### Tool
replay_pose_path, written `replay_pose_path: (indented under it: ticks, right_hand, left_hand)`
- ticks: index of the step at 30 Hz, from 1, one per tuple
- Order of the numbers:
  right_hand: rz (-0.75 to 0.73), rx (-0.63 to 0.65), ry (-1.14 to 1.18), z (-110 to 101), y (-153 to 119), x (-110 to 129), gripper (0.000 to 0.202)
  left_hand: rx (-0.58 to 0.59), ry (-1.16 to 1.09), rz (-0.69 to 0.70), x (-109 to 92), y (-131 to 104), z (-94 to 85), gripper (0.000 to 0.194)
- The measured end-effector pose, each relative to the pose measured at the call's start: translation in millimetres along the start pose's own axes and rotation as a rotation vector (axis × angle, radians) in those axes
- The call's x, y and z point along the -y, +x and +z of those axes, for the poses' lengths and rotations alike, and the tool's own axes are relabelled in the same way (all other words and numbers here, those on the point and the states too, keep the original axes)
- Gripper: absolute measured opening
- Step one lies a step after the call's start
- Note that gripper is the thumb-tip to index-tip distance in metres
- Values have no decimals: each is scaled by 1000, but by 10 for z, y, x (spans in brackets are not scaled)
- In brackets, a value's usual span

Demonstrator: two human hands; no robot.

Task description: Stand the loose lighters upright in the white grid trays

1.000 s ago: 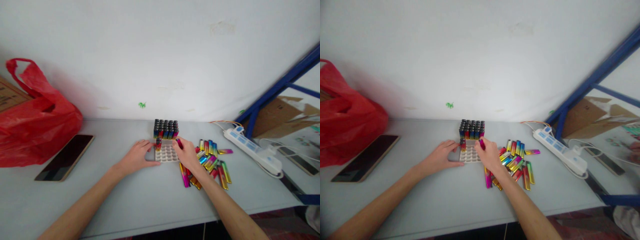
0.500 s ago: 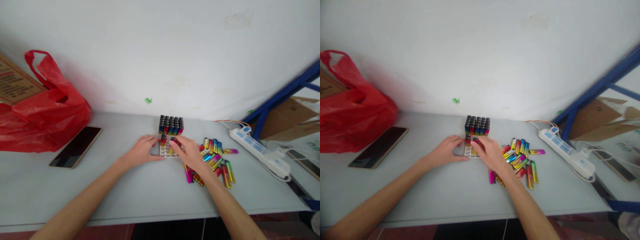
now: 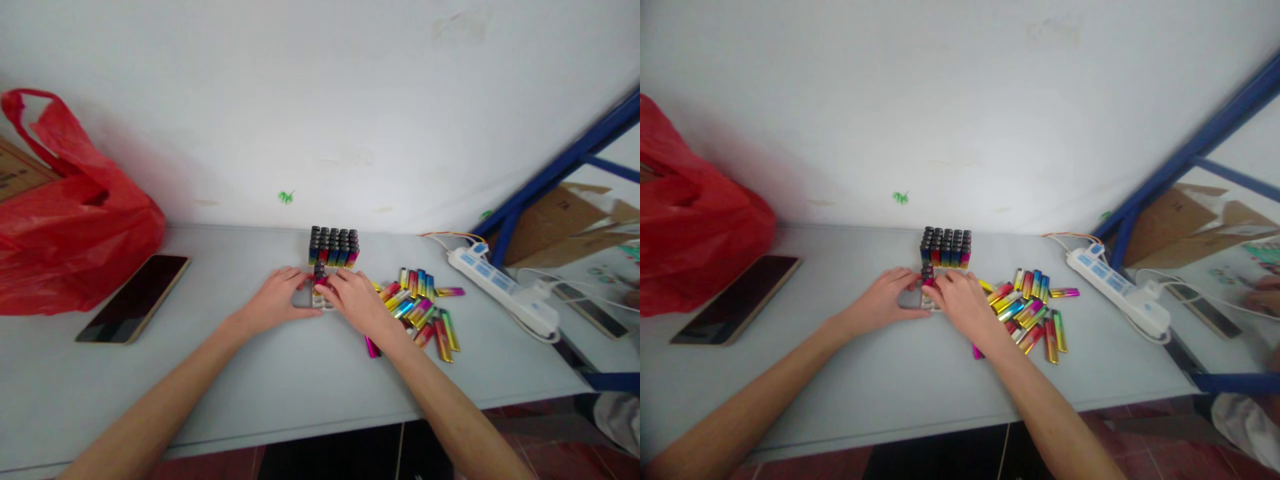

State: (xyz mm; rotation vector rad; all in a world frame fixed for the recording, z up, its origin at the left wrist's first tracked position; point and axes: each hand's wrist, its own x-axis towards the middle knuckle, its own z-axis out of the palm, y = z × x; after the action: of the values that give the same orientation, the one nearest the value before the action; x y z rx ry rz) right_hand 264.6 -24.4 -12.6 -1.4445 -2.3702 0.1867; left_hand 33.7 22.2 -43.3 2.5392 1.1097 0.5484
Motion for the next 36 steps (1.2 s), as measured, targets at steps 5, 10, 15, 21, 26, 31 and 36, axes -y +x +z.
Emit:
replay_pose_path:
  ticks: [5,10,15,21,26,31,36]
  right_hand:
    - [59,-56,94,-123,-38,-165,43]
    - [470,-306,-64,-385,-196,-782,30]
    - [811,-136,-232,-500,-369,-1206,28]
    - [776,-49,-215,-374,-369,-1190,30]
    - [605,-114,-58,-321,-250,-1162,28]
    - [489,-378,217,-373,-177,-1046,37]
    - [411,-391,800,-274,-104,-711,57]
  left_hand:
    - [-1,9,-3,44,1,17,62]
    - [20,13,-17,56,13,18,70]
    - [14,7,-15,46,13,5,70]
    - [-5,-9,-2,66,11,22,72]
    - [14,-1,-10,40,17,19,72]
    - [5,-5,-7,10,8,1,72]
    - [11,-10,-6,15,4,7,72]
